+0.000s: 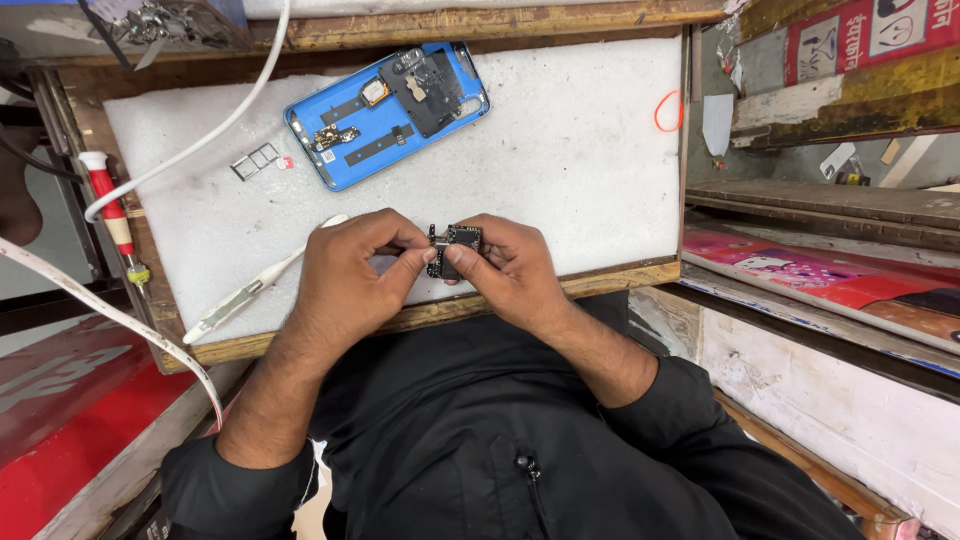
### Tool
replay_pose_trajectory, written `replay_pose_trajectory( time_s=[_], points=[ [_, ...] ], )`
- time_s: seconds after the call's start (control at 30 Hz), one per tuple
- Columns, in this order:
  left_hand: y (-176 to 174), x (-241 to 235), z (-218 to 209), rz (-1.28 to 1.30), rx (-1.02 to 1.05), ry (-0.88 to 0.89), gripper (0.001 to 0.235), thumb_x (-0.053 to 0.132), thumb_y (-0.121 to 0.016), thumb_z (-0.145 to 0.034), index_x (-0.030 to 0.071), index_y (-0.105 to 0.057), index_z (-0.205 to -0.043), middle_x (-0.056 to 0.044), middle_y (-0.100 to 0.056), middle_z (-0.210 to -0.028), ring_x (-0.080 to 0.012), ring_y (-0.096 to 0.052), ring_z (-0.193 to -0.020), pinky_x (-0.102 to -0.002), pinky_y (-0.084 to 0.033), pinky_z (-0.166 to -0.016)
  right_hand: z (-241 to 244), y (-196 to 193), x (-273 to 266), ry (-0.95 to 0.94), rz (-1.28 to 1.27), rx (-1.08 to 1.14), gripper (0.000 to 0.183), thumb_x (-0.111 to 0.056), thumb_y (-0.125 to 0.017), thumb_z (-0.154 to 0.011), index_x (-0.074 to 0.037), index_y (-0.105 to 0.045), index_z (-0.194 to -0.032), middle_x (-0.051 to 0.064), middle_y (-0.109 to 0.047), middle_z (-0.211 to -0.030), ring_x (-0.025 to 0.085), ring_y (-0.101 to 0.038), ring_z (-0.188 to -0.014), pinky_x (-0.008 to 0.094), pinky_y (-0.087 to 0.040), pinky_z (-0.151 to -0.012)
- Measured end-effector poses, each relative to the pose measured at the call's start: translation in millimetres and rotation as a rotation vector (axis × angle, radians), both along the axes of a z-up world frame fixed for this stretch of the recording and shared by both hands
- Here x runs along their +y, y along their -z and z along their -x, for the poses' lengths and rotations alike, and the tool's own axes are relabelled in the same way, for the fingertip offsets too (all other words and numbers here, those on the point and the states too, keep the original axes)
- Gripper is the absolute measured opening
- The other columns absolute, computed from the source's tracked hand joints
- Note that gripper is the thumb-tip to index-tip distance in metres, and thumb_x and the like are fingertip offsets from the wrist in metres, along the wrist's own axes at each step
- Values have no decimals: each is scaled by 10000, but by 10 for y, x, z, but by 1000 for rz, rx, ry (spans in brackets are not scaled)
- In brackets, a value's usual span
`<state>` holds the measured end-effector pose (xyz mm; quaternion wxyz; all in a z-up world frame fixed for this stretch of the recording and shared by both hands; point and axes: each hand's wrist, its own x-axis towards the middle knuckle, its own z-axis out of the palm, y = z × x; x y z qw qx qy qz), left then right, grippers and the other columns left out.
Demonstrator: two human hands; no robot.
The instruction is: The person cleans a small circuit board with a cotton swab, then picks up and manipulates the board, attaching a small metal component. The person continues to handle the board and component with both hands.
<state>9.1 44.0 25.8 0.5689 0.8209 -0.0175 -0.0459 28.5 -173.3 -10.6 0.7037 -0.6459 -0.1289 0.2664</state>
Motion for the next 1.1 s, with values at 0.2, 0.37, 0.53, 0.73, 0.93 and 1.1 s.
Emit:
replay_pose_trajectory(
  time_s=[0.2, 0.37, 0.53, 0.73, 0.93, 1.1],
  points=[
    [64, 56, 1, 322, 156, 24, 140, 79, -799, -864, 32, -713, -964, -36, -762, -881, -100, -735, -846, -259, -612, -799, -48, 0, -50, -40, -76, 67, 209, -137, -625, -1082, 57, -636, -1159, 98, -702, -993, 130, -712, -923, 292, -636, -818],
    [112, 44, 107, 308, 81, -60, 184, 73, -802, -895, 34, -759, -1070, -44, -747, -931, -108, -677, -830, -244, -540, -740, -89, 75, -125, -33, -151, 180, 249, -181, -639, -1073, 45, -625, -1176, 99, -701, -991, 144, -715, -918, 329, -656, -820],
    [56, -14, 237, 118, -138, -145, 86, 57, -793, -933, 33, -769, -1012, -66, -722, -962, -143, -694, -886, -258, -545, -776, -138, 142, -153, -35, -305, 280, 223, -194, -654, -1079, 23, -628, -1124, 122, -704, -988, 173, -723, -923, 365, -661, -800],
    [-44, -61, 309, 90, -138, -160, 102, 51, -772, -937, 36, -743, -1034, -62, -752, -964, -141, -726, -880, -266, -563, -792, -144, 173, -147, -34, -354, 300, 212, -200, -655, -1078, 6, -625, -1118, 130, -702, -998, 183, -723, -936, 376, -664, -803],
    [-36, -151, 281, 182, -28, -273, 238, 75, -765, -924, 34, -697, -1148, -54, -767, -972, -141, -762, -906, -261, -614, -845, -153, 169, -139, -14, -344, 296, 217, -205, -651, -1080, 6, -619, -1119, 138, -706, -1017, 194, -723, -947, 390, -662, -808],
    [-46, -160, 326, -67, -145, -272, 157, 76, -803, -916, 39, -747, -1057, -81, -772, -975, -183, -766, -887, -291, -592, -792, -146, 145, -117, 10, -313, 285, 237, -198, -644, -1084, 24, -614, -1161, 150, -714, -1016, 210, -726, -928, 388, -650, -826]
  ],
)
